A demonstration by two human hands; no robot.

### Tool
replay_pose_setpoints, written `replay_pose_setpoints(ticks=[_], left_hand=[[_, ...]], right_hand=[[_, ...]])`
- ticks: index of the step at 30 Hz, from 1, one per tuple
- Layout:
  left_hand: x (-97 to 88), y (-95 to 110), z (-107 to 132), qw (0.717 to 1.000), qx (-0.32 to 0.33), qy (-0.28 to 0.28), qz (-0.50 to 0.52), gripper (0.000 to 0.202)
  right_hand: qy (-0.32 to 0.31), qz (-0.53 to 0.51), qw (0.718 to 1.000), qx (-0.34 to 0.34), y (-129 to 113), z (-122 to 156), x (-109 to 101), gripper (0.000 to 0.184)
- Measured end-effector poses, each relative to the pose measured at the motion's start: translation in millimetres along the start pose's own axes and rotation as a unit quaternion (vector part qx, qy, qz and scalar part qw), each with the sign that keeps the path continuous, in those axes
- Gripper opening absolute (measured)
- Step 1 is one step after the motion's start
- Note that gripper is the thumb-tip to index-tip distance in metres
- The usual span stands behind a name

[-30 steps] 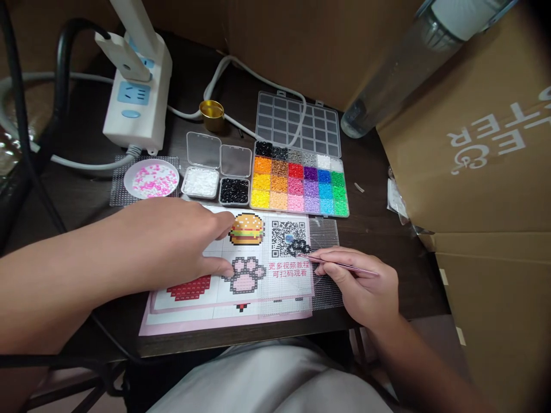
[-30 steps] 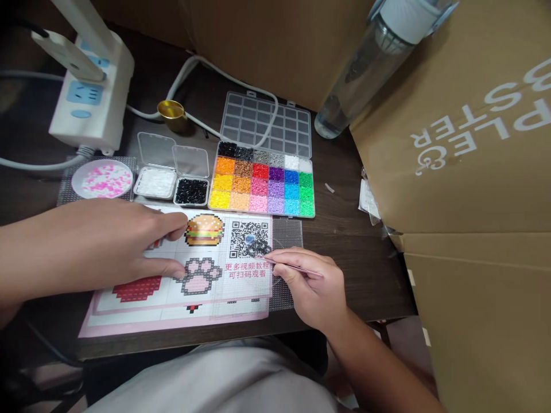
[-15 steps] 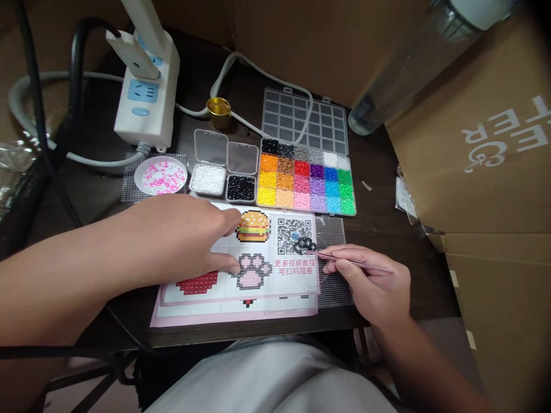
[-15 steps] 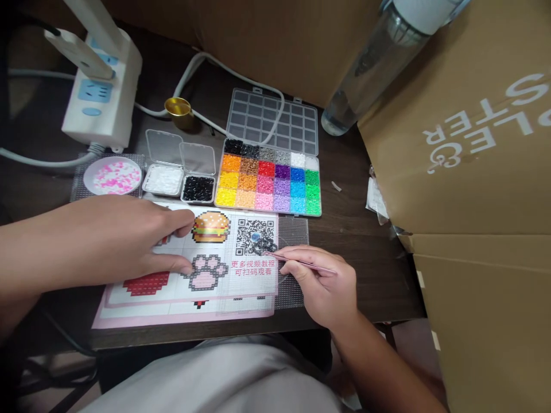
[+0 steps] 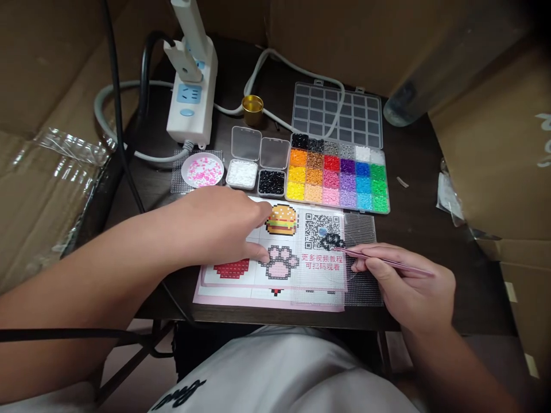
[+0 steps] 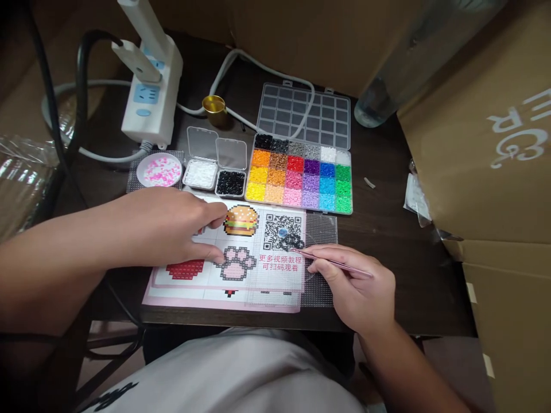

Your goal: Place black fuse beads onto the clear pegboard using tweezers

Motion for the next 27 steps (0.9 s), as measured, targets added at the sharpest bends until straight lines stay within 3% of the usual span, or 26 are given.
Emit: replay_pose_setpoints(ticks=[27], left_hand=[[2.9, -2.2, -1.5, 0.999, 0.016, 0.026, -0.032, 0.068]], right_hand=[[-0.006, -0.008, 1.000, -0.007, -0.8, 0.7, -0.7, 0.025]])
Point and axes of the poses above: each hand's wrist, its own z-axis away from the middle knuckle, its own x-axis out of the palm, y = z × x, the point moved 7 cm from there along -z, towards the middle knuckle, and after that the axes turned 10 degrees about -x, right-handed, at the moved point
